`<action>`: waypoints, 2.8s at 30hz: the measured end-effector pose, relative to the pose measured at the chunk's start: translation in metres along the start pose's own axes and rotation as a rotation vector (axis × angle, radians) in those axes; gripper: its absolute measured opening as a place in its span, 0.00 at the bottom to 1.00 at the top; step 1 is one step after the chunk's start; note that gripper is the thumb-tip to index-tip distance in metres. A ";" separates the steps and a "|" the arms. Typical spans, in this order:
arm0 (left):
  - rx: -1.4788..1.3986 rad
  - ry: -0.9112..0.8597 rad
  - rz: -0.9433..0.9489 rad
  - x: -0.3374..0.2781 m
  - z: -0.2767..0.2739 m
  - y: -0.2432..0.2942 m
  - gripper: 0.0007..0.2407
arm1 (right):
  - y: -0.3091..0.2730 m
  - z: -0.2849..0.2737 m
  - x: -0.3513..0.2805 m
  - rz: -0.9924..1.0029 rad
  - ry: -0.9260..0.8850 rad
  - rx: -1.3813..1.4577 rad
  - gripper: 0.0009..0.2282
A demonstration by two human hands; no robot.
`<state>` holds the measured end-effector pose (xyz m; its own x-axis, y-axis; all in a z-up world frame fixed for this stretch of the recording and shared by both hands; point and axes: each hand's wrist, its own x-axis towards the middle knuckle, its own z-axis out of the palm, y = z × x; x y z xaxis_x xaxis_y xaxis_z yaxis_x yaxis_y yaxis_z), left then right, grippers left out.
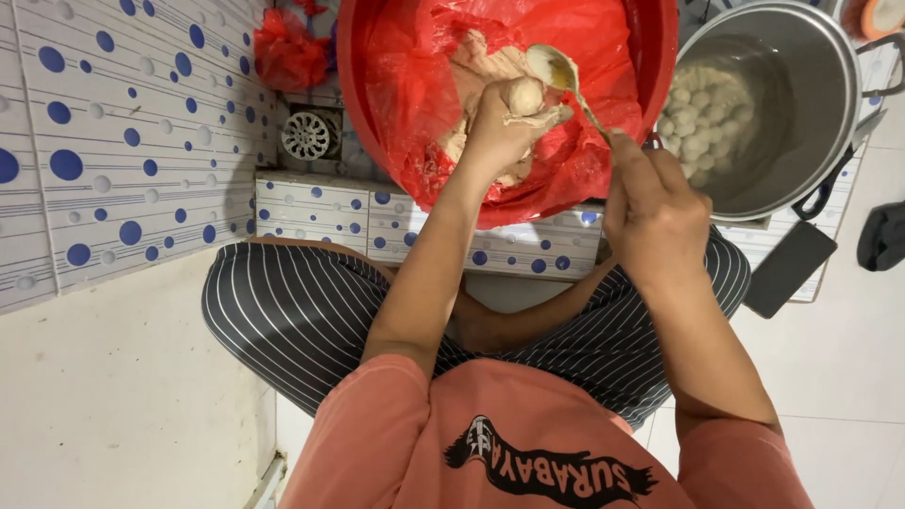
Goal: Forming dough into small balls by squeezing it through the hand and scooping each ball into a pot of water using a spoon.
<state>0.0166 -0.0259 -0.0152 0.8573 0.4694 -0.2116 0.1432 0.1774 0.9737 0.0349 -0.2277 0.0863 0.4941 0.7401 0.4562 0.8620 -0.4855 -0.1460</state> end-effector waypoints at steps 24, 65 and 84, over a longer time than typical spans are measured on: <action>1.195 -0.392 -0.100 0.016 -0.028 -0.072 0.29 | 0.211 0.064 -0.122 0.703 -0.062 0.339 0.06; -0.398 0.154 -0.362 -0.007 -0.009 0.017 0.26 | 0.328 0.170 -0.100 0.753 -1.073 -0.532 0.11; 0.194 0.119 -0.163 -0.001 -0.016 -0.038 0.32 | 0.243 0.055 -0.171 0.636 -0.245 -0.398 0.15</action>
<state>0.0022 -0.0193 -0.0536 0.7523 0.5488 -0.3644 0.3767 0.0954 0.9214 0.1660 -0.4470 -0.0759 0.9296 0.3233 0.1768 0.3228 -0.9459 0.0322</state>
